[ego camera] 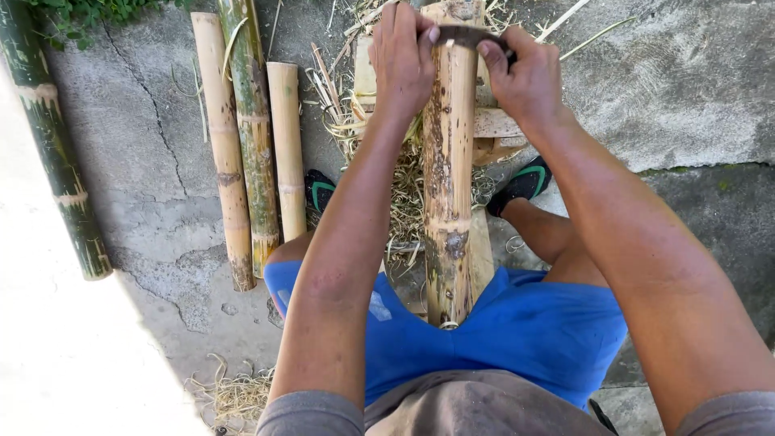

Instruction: Strip bark and nodes from bamboo poles using a handheld curved knife.

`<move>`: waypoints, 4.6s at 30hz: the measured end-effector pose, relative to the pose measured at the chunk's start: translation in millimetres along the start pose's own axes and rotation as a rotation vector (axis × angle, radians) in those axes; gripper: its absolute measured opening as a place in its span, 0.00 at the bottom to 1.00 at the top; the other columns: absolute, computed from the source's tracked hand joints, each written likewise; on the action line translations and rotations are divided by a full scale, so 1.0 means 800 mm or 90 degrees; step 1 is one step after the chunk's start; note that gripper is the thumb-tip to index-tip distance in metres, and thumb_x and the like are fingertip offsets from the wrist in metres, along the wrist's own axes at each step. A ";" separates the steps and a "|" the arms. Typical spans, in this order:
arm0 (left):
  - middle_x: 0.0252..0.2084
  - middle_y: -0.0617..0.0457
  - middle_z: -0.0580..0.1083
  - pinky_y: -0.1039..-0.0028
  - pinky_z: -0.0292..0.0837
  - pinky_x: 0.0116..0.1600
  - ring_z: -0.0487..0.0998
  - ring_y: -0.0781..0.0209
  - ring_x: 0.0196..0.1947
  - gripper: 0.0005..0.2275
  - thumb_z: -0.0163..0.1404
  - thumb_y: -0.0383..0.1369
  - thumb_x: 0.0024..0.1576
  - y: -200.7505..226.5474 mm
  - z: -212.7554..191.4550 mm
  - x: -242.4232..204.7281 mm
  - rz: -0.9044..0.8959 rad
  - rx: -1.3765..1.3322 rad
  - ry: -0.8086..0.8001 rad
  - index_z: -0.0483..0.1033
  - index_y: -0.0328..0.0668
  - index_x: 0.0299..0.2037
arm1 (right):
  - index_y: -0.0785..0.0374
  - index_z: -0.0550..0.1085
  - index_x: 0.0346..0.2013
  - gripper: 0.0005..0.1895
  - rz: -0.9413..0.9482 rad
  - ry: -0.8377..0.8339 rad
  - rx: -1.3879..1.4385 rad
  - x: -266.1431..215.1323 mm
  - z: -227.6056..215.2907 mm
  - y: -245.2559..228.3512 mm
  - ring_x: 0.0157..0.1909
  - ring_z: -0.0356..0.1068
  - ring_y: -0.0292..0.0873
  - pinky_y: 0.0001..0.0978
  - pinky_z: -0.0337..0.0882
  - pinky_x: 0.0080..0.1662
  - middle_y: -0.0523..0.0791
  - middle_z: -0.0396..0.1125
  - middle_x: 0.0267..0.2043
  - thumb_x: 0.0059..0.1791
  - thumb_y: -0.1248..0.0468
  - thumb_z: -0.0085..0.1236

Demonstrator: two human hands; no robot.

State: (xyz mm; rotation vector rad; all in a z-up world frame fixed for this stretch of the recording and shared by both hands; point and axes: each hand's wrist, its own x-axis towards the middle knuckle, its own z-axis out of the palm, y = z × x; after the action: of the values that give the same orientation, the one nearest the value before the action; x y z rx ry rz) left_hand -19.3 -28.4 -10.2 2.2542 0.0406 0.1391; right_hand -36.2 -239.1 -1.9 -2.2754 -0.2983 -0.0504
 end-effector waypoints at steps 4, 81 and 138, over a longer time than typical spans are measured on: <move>0.40 0.55 0.66 0.63 0.56 0.47 0.66 0.57 0.42 0.04 0.50 0.33 0.61 0.010 -0.007 -0.046 0.052 -0.022 0.055 0.68 0.46 0.39 | 0.65 0.72 0.32 0.24 0.055 -0.055 -0.104 -0.042 -0.008 -0.016 0.15 0.62 0.36 0.32 0.59 0.17 0.43 0.65 0.19 0.65 0.50 0.52; 0.40 0.48 0.66 0.61 0.60 0.47 0.65 0.54 0.41 0.04 0.50 0.29 0.58 0.020 -0.028 -0.221 -0.216 0.052 -0.240 0.67 0.45 0.35 | 0.63 0.75 0.35 0.17 0.225 -0.162 -0.054 -0.205 -0.019 -0.075 0.21 0.68 0.49 0.42 0.66 0.27 0.51 0.66 0.19 0.59 0.53 0.57; 0.39 0.46 0.66 0.58 0.57 0.47 0.66 0.48 0.42 0.04 0.49 0.26 0.57 0.034 -0.085 -0.364 -0.195 -0.016 -0.265 0.67 0.45 0.37 | 0.64 0.72 0.30 0.19 0.219 -0.137 -0.028 -0.342 -0.016 -0.143 0.23 0.69 0.58 0.47 0.68 0.29 0.55 0.64 0.20 0.55 0.52 0.60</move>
State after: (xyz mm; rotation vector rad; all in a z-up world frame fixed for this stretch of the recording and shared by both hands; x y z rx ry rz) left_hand -316.8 -15.3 28.4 2.1800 0.1595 -0.4887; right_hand -327.6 -230.0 54.2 -2.3473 -0.0131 0.3704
